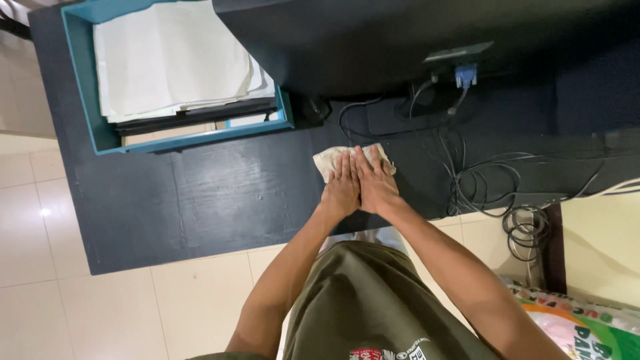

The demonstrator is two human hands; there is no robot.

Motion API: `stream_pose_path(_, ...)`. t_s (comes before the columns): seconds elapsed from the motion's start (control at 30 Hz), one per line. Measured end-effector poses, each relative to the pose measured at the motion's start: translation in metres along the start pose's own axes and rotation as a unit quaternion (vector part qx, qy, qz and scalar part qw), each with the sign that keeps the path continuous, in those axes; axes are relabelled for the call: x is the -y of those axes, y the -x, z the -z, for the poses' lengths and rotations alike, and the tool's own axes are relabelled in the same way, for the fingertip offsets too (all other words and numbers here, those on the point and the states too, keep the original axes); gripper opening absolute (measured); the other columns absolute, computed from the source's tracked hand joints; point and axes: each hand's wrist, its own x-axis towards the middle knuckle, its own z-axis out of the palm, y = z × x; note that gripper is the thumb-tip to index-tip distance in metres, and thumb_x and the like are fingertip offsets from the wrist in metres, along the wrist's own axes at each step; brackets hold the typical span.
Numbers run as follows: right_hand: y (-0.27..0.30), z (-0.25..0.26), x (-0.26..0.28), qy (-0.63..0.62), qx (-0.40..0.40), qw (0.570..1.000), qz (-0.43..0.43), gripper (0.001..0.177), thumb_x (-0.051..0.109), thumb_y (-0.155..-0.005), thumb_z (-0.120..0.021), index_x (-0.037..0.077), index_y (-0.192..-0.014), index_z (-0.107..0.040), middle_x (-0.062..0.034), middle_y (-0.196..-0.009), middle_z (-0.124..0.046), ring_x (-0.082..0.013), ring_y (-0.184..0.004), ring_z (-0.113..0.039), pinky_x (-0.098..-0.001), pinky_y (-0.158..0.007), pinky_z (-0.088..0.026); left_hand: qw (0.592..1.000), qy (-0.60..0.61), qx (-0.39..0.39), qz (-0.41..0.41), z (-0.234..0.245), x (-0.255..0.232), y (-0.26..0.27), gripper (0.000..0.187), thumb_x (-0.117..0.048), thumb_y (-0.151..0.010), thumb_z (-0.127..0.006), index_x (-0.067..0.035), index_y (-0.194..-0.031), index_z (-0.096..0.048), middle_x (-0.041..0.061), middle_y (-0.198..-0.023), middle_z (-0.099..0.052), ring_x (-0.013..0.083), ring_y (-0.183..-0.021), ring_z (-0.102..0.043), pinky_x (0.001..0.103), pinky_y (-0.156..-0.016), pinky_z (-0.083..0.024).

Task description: The person wipes a black desk surface with a cloth, moving a blue storage box and a tripod to clean underneath them. They also wipe around a computer monitor and keyboard, then reposition the items on the desk.

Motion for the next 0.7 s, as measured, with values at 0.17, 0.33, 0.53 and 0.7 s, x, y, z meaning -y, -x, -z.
stream_pose_path(0.17,-0.02,0.012,-0.006,-0.049,0.007,0.999,-0.009,0.118,0.054,-0.08,-0.073,0.007,-0.164,-0.006,-0.0137,-0.171,0.009,-0.0471,-0.154,0.004,-0.0546,-0.123,-0.016,1.0,-0.021,0.01,-0.007,0.011,0.016,-0.024,0.089,-0.028,-0.093,-0.059,0.009,-0.159,-0.01,0.03,-0.168,-0.002,0.0458,-0.156,-0.009,0.054,-0.121,-0.026)
stream_pose_path(0.33,-0.028,0.026,-0.009,-0.059,0.019,0.998,-0.022,0.122,0.051,-0.076,-0.078,0.004,-0.165,-0.008,-0.0131,-0.174,0.007,-0.0446,-0.155,-0.003,-0.051,-0.123,-0.02,1.0,-0.007,0.023,-0.003,0.032,0.017,-0.031,0.092,-0.028,-0.092,-0.06,0.007,-0.16,-0.009,0.027,-0.17,0.001,0.0424,-0.157,-0.008,0.053,-0.122,-0.025)
stream_pose_path(0.53,-0.03,0.016,-0.008,-0.06,0.0,0.997,-0.042,0.122,0.048,-0.074,-0.079,0.005,-0.165,-0.009,-0.0126,-0.173,0.006,-0.0422,-0.154,-0.008,-0.0513,-0.121,-0.022,0.998,-0.015,0.055,0.012,0.033,0.015,-0.033,0.097,-0.031,-0.089,-0.063,0.005,-0.16,-0.008,0.024,-0.17,0.002,0.0411,-0.158,-0.005,0.052,-0.123,-0.025)
stream_pose_path(0.7,-0.012,0.015,-0.011,-0.113,-0.03,0.993,-0.034,0.122,0.043,-0.072,-0.081,0.011,-0.166,-0.01,-0.006,-0.173,0.005,-0.0398,-0.156,-0.005,-0.0527,-0.124,-0.018,0.995,-0.055,-0.08,-0.004,-0.011,0.021,-0.037,0.088,-0.028,-0.094,-0.062,0.007,-0.159,-0.013,0.028,-0.169,-0.004,0.0462,-0.155,-0.01,0.058,-0.118,-0.03)
